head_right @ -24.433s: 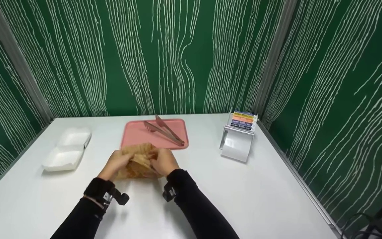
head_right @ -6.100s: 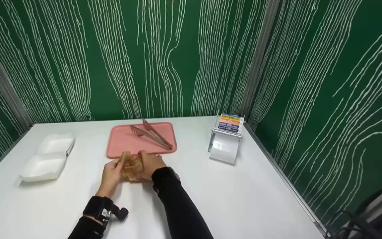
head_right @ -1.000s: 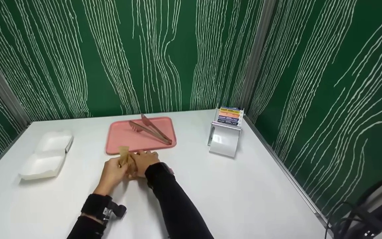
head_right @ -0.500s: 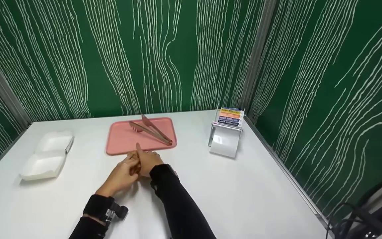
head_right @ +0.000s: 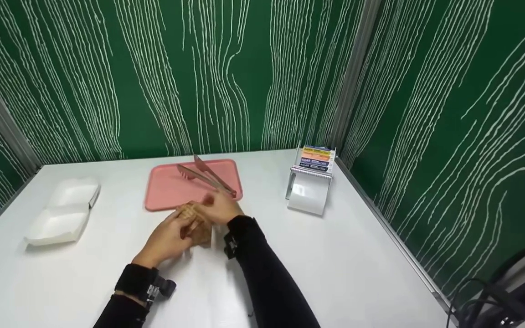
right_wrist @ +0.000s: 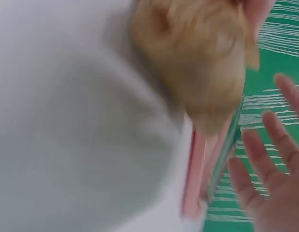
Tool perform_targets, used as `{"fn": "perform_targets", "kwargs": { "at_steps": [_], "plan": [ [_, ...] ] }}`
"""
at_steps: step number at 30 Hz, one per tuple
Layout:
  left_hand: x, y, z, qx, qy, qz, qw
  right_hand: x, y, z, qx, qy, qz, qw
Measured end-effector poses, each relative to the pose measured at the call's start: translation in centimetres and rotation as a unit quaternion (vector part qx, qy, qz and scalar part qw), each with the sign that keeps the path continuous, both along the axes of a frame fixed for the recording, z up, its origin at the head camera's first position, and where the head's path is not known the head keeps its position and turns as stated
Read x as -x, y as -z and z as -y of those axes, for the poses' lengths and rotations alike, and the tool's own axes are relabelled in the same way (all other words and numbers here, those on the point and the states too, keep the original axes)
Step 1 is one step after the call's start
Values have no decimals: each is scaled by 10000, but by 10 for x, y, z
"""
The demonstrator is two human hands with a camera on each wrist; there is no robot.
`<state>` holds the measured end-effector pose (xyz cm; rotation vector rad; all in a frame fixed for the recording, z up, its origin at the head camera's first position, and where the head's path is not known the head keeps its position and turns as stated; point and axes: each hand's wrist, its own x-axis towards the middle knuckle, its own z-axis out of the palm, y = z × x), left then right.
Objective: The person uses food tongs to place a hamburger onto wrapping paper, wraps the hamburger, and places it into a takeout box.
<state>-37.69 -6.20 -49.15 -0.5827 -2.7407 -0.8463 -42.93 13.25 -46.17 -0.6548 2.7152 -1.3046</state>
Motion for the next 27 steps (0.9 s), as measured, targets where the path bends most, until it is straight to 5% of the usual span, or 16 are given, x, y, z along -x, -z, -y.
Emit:
{"fn": "perform_targets", "kwargs": {
  "at_steps": [2,5,11,20,27],
  "plan": [
    [0,0,0,20,-53,-4,10000,0,0,-2,-451,264,-15,9986],
    [0,1,1,9,-115,74,9999,-1,5,0,-768,111,61,9970],
    [2,2,1,-98,-70,-14,9999,-8,4,7,-394,-20,-36,9992],
    [8,3,7,-1159,56,-227,9930,-11,-1,8,-296,379,304,9984],
    [10,10,10,-587,432,-246,9970,-17,-6,9,-242,37,612,9978]
  ]
}}
